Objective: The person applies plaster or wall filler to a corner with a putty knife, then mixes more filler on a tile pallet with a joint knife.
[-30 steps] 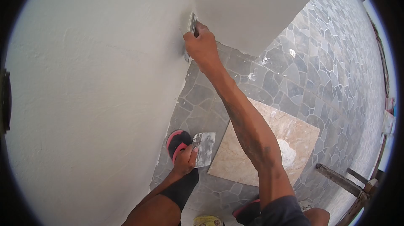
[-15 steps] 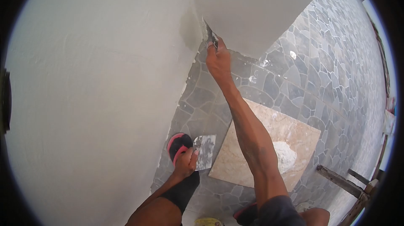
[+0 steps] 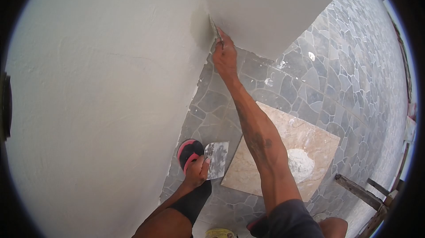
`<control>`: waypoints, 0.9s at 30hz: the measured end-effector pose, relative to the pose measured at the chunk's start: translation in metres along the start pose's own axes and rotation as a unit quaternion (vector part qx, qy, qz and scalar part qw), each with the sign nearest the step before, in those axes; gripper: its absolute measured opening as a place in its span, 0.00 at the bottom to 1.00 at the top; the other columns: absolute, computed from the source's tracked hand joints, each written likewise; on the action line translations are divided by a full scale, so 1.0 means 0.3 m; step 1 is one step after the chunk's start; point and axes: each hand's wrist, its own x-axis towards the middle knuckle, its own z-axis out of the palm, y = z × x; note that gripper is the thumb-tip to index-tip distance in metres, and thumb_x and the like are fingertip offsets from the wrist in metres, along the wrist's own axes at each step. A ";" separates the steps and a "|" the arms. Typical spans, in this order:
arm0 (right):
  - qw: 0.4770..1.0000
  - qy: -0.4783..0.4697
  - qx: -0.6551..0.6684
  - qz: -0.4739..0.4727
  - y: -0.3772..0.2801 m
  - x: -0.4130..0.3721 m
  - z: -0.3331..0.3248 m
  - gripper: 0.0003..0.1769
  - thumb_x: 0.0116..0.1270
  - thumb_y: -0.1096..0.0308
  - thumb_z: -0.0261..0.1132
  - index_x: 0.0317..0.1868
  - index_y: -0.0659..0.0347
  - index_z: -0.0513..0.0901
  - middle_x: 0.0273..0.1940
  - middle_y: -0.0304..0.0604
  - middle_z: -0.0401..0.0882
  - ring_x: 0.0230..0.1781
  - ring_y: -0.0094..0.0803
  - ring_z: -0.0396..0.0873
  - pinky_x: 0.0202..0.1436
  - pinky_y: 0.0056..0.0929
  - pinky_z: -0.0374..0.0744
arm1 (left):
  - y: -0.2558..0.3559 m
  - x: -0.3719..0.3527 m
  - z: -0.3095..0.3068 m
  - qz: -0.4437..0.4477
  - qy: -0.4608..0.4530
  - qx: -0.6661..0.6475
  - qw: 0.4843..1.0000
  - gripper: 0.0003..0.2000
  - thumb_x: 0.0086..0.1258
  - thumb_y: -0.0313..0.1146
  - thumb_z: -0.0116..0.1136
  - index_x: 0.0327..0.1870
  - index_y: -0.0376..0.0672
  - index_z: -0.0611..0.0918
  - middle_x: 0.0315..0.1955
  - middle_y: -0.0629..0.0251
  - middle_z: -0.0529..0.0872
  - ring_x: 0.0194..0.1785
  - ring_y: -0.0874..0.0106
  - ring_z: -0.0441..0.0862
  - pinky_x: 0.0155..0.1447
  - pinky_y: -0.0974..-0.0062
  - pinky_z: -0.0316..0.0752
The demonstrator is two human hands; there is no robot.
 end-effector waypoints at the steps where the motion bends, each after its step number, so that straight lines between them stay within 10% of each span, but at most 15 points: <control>1: 1.000 -0.008 0.010 0.014 0.001 -0.001 0.004 0.24 0.73 0.75 0.49 0.68 0.63 0.74 0.62 0.57 0.75 0.61 0.42 0.77 0.66 0.32 0.72 | -0.006 -0.001 0.002 0.002 0.002 0.000 1.000 0.11 0.76 0.34 0.53 0.33 0.37 0.74 0.16 0.47 0.77 0.21 0.48 0.79 0.26 0.55 0.69; 8: 0.997 -0.009 -0.042 -0.068 0.010 -0.010 0.058 0.27 0.73 0.77 0.47 0.72 0.63 0.67 0.67 0.59 0.72 0.68 0.48 0.72 0.71 0.35 0.69 | -0.024 -0.009 0.002 -0.019 -0.017 0.021 0.999 0.10 0.77 0.32 0.51 0.34 0.37 0.76 0.18 0.57 0.77 0.21 0.62 0.79 0.29 0.65 0.71; 23: 0.986 -0.088 -0.091 -0.105 -0.091 -0.209 0.075 0.34 0.67 0.82 0.47 0.75 0.68 0.59 0.73 0.63 0.61 0.76 0.53 0.59 0.78 0.41 0.62 | -0.008 0.003 0.008 0.009 -0.002 0.011 1.000 0.10 0.76 0.35 0.52 0.37 0.37 0.76 0.15 0.48 0.77 0.21 0.48 0.79 0.26 0.54 0.69; 27: 0.982 -0.114 -0.117 -0.099 -0.140 -0.252 -0.023 0.28 0.72 0.77 0.49 0.73 0.67 0.65 0.57 0.59 0.76 0.56 0.43 0.78 0.63 0.32 0.74 | -0.013 0.005 0.008 0.004 -0.004 0.010 1.000 0.10 0.77 0.35 0.52 0.36 0.37 0.76 0.16 0.48 0.77 0.21 0.48 0.79 0.26 0.54 0.69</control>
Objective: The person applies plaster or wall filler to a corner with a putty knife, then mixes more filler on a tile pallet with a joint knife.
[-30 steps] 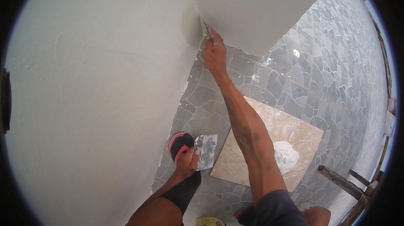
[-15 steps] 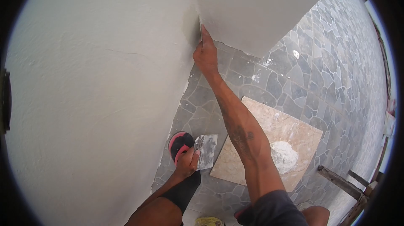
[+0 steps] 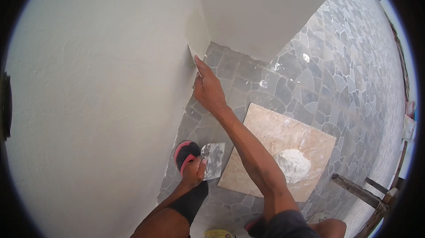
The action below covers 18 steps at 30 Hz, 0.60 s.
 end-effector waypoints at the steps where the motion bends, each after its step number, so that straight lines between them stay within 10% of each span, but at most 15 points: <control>1: 1.000 0.003 0.016 0.024 -0.013 0.004 -0.030 0.27 0.73 0.75 0.50 0.72 0.67 0.67 0.50 0.56 0.79 0.47 0.38 0.79 0.56 0.30 0.76 | 0.006 -0.001 -0.001 -0.005 0.000 -0.001 1.000 0.10 0.77 0.35 0.52 0.36 0.37 0.76 0.16 0.47 0.77 0.21 0.48 0.79 0.26 0.54 0.69; 5: 0.985 0.009 0.074 0.158 -0.074 0.128 -0.115 0.25 0.72 0.77 0.49 0.69 0.65 0.70 0.56 0.60 0.80 0.52 0.47 0.82 0.59 0.37 0.76 | 0.009 -0.007 -0.005 -0.011 -0.004 0.006 1.000 0.11 0.77 0.35 0.51 0.35 0.37 0.75 0.17 0.47 0.78 0.22 0.47 0.80 0.28 0.53 0.70; 9: 0.994 0.101 0.024 0.026 0.027 0.239 -0.083 0.22 0.75 0.69 0.52 0.67 0.69 0.73 0.26 0.41 0.74 0.27 0.26 0.71 0.36 0.26 0.74 | 0.003 -0.004 -0.003 0.001 -0.002 0.014 1.000 0.11 0.76 0.34 0.51 0.34 0.37 0.74 0.17 0.47 0.77 0.23 0.47 0.80 0.28 0.54 0.70; 18: 0.993 0.103 0.032 -0.046 0.062 0.276 -0.013 0.25 0.73 0.76 0.48 0.70 0.70 0.67 0.57 0.59 0.79 0.57 0.44 0.80 0.64 0.33 0.74 | 0.009 -0.003 -0.003 0.009 0.013 0.002 1.000 0.11 0.76 0.34 0.52 0.34 0.37 0.75 0.16 0.48 0.77 0.22 0.49 0.80 0.27 0.56 0.70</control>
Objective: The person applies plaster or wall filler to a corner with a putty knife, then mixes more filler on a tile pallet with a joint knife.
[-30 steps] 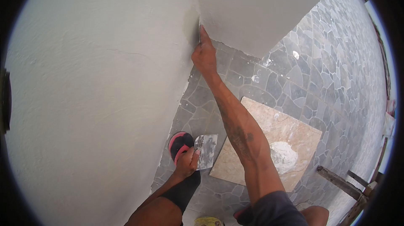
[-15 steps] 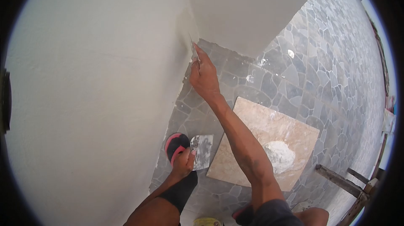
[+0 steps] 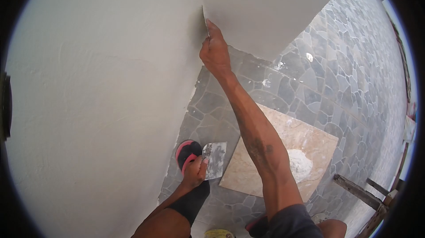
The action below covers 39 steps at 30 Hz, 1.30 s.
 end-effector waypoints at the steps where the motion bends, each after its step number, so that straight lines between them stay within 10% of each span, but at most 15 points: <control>1: 1.000 -0.010 -0.004 -0.003 -0.004 0.000 0.004 0.26 0.73 0.77 0.48 0.71 0.70 0.66 0.60 0.60 0.76 0.61 0.47 0.76 0.67 0.35 0.72 | 0.003 0.001 0.001 0.002 0.003 -0.001 1.000 0.10 0.76 0.34 0.52 0.35 0.37 0.75 0.16 0.48 0.77 0.22 0.49 0.80 0.27 0.56 0.70; 19: 0.989 -0.144 -0.021 0.020 -0.210 -0.314 0.006 0.37 0.64 0.84 0.49 0.76 0.72 0.54 0.74 0.64 0.54 0.76 0.58 0.57 0.76 0.42 0.64 | 0.001 -0.004 -0.003 -0.022 -0.021 0.007 1.000 0.10 0.77 0.34 0.51 0.37 0.37 0.77 0.17 0.53 0.77 0.21 0.57 0.78 0.29 0.61 0.70; 20: 0.994 -0.104 -0.033 -0.008 -0.209 -0.331 -0.008 0.31 0.68 0.80 0.50 0.73 0.71 0.61 0.64 0.62 0.71 0.65 0.52 0.73 0.66 0.39 0.73 | -0.001 -0.006 -0.003 -0.028 -0.024 0.008 0.999 0.10 0.78 0.34 0.51 0.37 0.38 0.78 0.18 0.56 0.77 0.21 0.62 0.78 0.29 0.65 0.70; 25: 0.947 -0.042 0.030 0.317 -0.174 -0.256 -0.124 0.16 0.69 0.68 0.57 0.50 0.73 0.78 0.31 0.43 0.78 0.30 0.30 0.74 0.38 0.29 0.74 | -0.011 -0.013 -0.003 -0.028 -0.021 0.008 0.999 0.10 0.78 0.34 0.51 0.36 0.37 0.77 0.18 0.56 0.77 0.21 0.62 0.77 0.29 0.65 0.70; 35: 0.870 -0.110 0.117 0.466 0.199 -0.020 -0.073 0.14 0.63 0.68 0.60 0.43 0.71 0.77 0.37 0.43 0.77 0.34 0.34 0.77 0.37 0.38 0.78 | -0.001 -0.002 -0.006 -0.015 -0.005 -0.011 1.000 0.12 0.76 0.35 0.52 0.33 0.37 0.74 0.17 0.47 0.77 0.23 0.48 0.80 0.28 0.55 0.70; 39: 0.878 -0.129 0.097 0.451 0.202 0.017 -0.058 0.16 0.62 0.67 0.60 0.42 0.76 0.77 0.36 0.46 0.77 0.33 0.36 0.77 0.32 0.40 0.78 | -0.014 -0.012 -0.005 -0.029 -0.018 -0.001 0.999 0.10 0.77 0.33 0.50 0.35 0.38 0.77 0.18 0.56 0.77 0.21 0.62 0.79 0.29 0.65 0.71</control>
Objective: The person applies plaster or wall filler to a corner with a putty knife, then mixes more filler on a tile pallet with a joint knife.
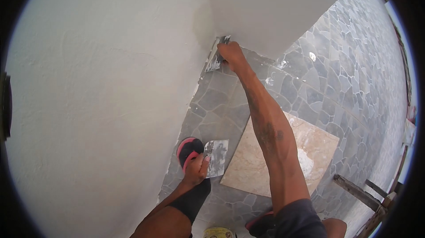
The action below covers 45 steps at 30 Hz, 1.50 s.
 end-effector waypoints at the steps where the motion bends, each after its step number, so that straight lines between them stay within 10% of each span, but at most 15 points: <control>1: 1.000 -0.010 -0.001 -0.006 -0.003 0.003 0.003 0.17 0.62 0.67 0.60 0.41 0.78 0.77 0.35 0.47 0.77 0.32 0.36 0.77 0.29 0.40 0.78 | -0.001 0.000 0.000 -0.002 -0.002 0.004 1.000 0.10 0.77 0.33 0.50 0.35 0.38 0.77 0.17 0.55 0.77 0.21 0.62 0.79 0.29 0.65 0.71; 17: 0.992 -0.015 -0.033 -0.118 -0.051 -0.101 0.065 0.13 0.67 0.67 0.57 0.39 0.72 0.81 0.30 0.39 0.77 0.29 0.26 0.75 0.36 0.32 0.77 | 0.005 0.002 -0.007 0.009 0.006 0.001 1.000 0.09 0.77 0.32 0.51 0.34 0.38 0.76 0.16 0.56 0.75 0.20 0.62 0.77 0.28 0.65 0.69; 23: 0.977 0.033 -0.068 -0.201 -0.108 -0.221 0.091 0.19 0.63 0.64 0.58 0.46 0.73 0.80 0.29 0.41 0.77 0.30 0.25 0.74 0.37 0.29 0.74 | 0.023 0.007 -0.005 0.014 0.019 -0.007 1.000 0.11 0.76 0.35 0.52 0.34 0.36 0.75 0.16 0.47 0.77 0.22 0.48 0.80 0.27 0.55 0.70; 31: 0.984 -0.046 -0.055 -0.160 -0.227 -0.483 0.031 0.19 0.69 0.63 0.57 0.52 0.70 0.78 0.43 0.41 0.81 0.45 0.24 0.77 0.48 0.30 0.75 | 0.001 0.006 0.005 -0.047 0.018 -0.093 0.994 0.12 0.79 0.37 0.51 0.42 0.35 0.79 0.24 0.56 0.81 0.27 0.66 0.80 0.34 0.69 0.72; 37: 0.947 -0.128 0.283 -0.083 -0.168 -0.657 -0.090 0.18 0.72 0.75 0.58 0.61 0.71 0.74 0.48 0.40 0.81 0.48 0.26 0.80 0.56 0.32 0.77 | 0.131 0.064 -0.061 -0.157 0.053 -0.393 0.904 0.15 0.79 0.40 0.52 0.49 0.35 0.80 0.36 0.74 0.81 0.37 0.83 0.74 0.45 0.80 0.70; 42: 0.971 -0.133 -0.046 -0.191 -0.167 -0.894 -0.198 0.24 0.71 0.78 0.55 0.67 0.61 0.73 0.59 0.44 0.78 0.48 0.27 0.79 0.52 0.29 0.77 | 0.245 0.144 -0.165 -0.218 -0.045 -0.584 0.781 0.17 0.80 0.42 0.51 0.54 0.36 0.80 0.39 0.68 0.85 0.45 0.78 0.82 0.53 0.79 0.75; 43: 0.928 -0.160 -0.118 -0.317 -0.166 -0.904 -0.201 0.29 0.67 0.82 0.55 0.69 0.59 0.71 0.64 0.48 0.75 0.56 0.35 0.78 0.58 0.34 0.77 | 0.256 0.160 -0.173 -0.125 -0.052 -0.495 0.858 0.17 0.80 0.42 0.51 0.55 0.36 0.79 0.43 0.64 0.86 0.51 0.73 0.84 0.56 0.76 0.77; 45: 0.829 -0.224 -0.154 -0.489 -0.167 -0.920 -0.194 0.35 0.63 0.84 0.57 0.72 0.57 0.68 0.72 0.53 0.68 0.72 0.50 0.68 0.73 0.44 0.69 | 0.346 0.194 -0.198 -0.162 -0.041 -0.601 0.781 0.17 0.81 0.41 0.49 0.56 0.35 0.79 0.47 0.63 0.85 0.51 0.72 0.83 0.55 0.75 0.78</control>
